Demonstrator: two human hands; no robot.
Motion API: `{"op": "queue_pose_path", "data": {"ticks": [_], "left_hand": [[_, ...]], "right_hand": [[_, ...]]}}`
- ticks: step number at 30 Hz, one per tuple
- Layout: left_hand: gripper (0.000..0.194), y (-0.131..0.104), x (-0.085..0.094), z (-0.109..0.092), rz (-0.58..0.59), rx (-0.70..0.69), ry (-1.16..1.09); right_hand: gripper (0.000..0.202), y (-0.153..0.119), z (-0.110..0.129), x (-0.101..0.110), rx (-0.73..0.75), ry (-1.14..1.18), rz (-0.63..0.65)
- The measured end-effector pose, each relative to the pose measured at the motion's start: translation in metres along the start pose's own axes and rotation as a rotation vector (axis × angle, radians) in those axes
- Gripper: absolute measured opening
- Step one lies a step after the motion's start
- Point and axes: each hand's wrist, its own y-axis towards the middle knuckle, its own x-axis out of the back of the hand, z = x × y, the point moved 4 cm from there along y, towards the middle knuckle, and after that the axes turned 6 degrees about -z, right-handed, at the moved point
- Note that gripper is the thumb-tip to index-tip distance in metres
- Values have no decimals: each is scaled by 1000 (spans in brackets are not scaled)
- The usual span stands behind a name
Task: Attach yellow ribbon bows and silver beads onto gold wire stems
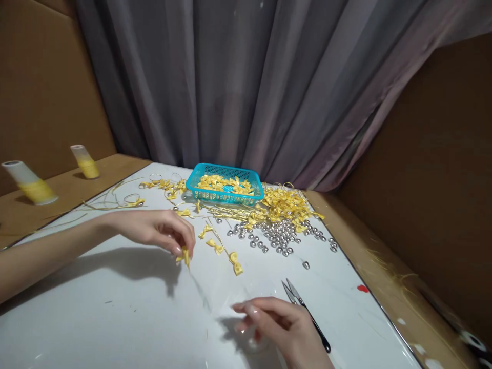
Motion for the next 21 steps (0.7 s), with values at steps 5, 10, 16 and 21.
{"op": "queue_pose_path", "data": {"ticks": [5,10,16,21], "left_hand": [[12,16,-25,14,-48,-193,-155],[7,27,-38,46,-134,-155,-238],[7,31,-56,57,-93,-78,-481],[19,32,-63,56,-153,-28,-627]], "right_hand": [[12,17,33,-35,-47,200,367],[11,42,29,-63,-175,420,566],[16,49,15,-75,-110,333,511],[19,48,17,-70,-14,248,387]]}}
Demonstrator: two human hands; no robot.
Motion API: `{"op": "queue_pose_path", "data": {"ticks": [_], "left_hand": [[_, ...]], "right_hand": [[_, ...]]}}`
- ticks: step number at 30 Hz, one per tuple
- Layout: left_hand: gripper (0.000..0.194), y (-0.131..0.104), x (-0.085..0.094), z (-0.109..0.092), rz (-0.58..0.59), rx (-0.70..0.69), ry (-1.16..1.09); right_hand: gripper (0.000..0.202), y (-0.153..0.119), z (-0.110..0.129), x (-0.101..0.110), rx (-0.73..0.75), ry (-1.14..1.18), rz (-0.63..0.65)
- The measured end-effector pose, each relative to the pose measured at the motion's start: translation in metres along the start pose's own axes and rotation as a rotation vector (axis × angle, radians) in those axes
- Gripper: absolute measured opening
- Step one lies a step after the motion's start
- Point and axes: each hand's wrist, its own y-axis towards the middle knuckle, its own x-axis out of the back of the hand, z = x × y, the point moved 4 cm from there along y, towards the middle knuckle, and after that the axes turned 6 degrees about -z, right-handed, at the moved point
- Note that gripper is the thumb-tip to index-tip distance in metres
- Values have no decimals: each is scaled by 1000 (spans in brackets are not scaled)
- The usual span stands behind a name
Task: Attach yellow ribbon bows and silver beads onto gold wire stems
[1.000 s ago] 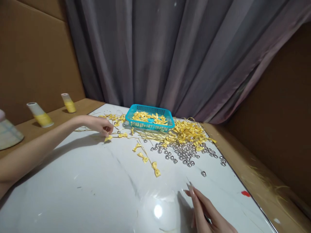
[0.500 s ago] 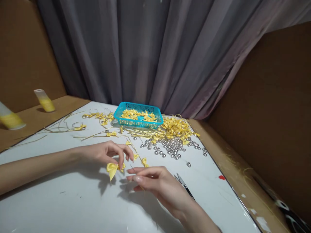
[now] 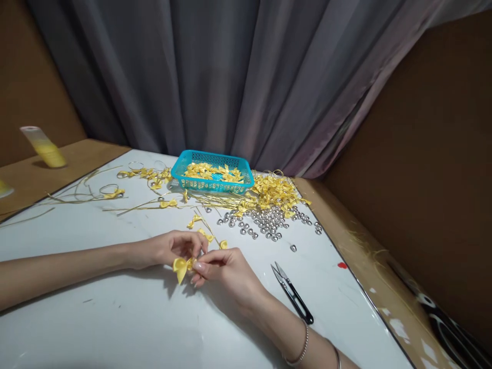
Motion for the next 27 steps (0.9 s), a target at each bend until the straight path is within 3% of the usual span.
{"op": "queue_pose_path", "data": {"ticks": [4,11,16,20,24,27], "left_hand": [[39,1,5,7,-42,125,-76],[36,4,5,8,60,186,-105],[29,6,2,11,-110,175,59],[29,6,-1,14,-155,150,102],[32,5,1,16,-195,179,80],[28,6,6,17,-292,239,18]], "right_hand": [[18,-2,6,10,59,-28,-85],[15,0,12,27,129,-111,-296],[17,1,8,23,160,-197,-347],[19,1,4,21,198,-211,-339],[18,2,1,20,160,-174,-331],[19,2,2,20,135,-176,-315]]}}
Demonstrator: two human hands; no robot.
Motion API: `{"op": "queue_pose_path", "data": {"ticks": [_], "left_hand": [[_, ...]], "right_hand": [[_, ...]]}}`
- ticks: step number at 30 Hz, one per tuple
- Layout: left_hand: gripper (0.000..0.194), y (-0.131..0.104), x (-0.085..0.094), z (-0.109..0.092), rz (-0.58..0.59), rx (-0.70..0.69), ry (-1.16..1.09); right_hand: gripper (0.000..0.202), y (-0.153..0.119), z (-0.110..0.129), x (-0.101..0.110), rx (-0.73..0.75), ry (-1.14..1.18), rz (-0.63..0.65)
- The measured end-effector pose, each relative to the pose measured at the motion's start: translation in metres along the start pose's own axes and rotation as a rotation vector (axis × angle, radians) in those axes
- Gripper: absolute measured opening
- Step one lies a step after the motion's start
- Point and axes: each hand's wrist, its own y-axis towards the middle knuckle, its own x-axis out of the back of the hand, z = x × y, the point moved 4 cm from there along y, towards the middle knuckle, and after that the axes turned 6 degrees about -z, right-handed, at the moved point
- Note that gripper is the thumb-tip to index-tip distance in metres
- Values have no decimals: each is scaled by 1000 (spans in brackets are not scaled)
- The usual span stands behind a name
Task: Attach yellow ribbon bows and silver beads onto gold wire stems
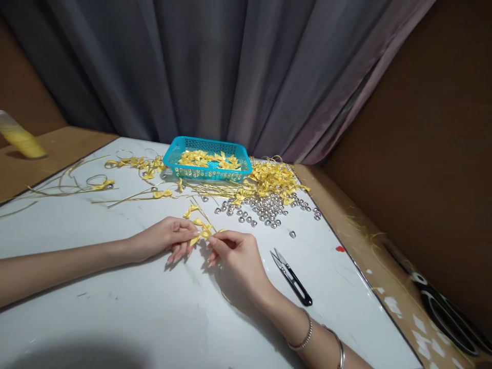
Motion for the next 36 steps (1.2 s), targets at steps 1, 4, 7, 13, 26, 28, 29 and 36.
{"op": "queue_pose_path", "data": {"ticks": [1,4,7,13,26,28,29,36], "left_hand": [[26,0,1,0,-29,19,-20],[25,1,4,-2,-60,63,-62],[20,2,6,-4,-57,94,-121],[12,4,9,-3,-35,126,-231],[8,8,14,1,71,185,-327],[11,7,12,-1,101,163,-306],[12,7,12,-2,110,153,-300],[13,6,11,-4,100,139,-283]], "right_hand": [[20,0,0,0,-2,-13,11],[25,0,1,-1,-9,-86,67],[27,-1,0,-1,19,-182,93],[32,-4,-3,0,161,-405,149],[27,-3,-3,-3,33,-372,356],[30,-4,-6,-5,-21,-336,393],[32,-4,-7,-5,-50,-318,400],[34,-7,-1,-5,33,-515,429]]}}
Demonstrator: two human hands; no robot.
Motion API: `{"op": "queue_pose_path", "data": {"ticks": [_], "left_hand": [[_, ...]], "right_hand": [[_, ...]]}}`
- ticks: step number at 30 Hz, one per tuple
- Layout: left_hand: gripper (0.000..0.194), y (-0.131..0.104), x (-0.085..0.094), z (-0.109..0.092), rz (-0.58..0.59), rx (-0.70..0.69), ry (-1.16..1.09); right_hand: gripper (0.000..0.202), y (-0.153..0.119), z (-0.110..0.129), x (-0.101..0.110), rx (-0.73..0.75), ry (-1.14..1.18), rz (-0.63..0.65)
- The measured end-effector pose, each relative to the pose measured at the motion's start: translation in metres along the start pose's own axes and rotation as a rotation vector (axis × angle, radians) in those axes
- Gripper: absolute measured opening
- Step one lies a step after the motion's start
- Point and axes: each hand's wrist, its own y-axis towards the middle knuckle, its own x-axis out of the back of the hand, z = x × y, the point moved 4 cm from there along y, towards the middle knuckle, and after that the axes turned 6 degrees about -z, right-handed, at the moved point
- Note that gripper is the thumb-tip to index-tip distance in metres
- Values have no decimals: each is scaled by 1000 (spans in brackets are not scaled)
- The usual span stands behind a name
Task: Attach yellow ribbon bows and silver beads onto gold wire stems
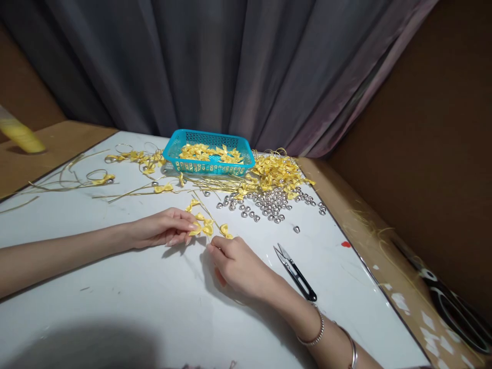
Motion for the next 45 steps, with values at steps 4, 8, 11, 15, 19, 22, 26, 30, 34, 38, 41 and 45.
{"op": "queue_pose_path", "data": {"ticks": [4,8,11,15,19,22,26,30,34,38,41,45], "left_hand": [[13,0,0,0,12,-3,3],[12,1,0,0,1,-6,10],[12,1,-1,0,4,0,10],[13,-1,-2,0,14,8,13],[17,0,-1,0,37,3,16],[19,2,1,1,58,12,29],[20,2,2,1,53,41,43],[19,0,-1,0,78,49,56],[24,-2,-6,0,94,68,94],[28,-2,-8,1,87,78,122],[31,-3,-9,2,121,66,135],[33,-4,-9,3,126,47,151]], "right_hand": [[36,0,5,3,62,-124,-33],[35,0,7,2,86,-129,-34],[35,0,6,1,107,-132,-46],[33,1,4,0,123,-141,-56],[33,2,3,-2,138,-154,-44],[33,2,3,-2,146,-159,-48],[32,2,3,-2,165,-156,-52],[32,2,3,-1,170,-142,-63],[32,2,1,-1,165,-134,-66],[32,3,1,-1,165,-128,-72],[32,4,2,-1,164,-117,-74],[33,4,4,-2,156,-105,-78]]}}
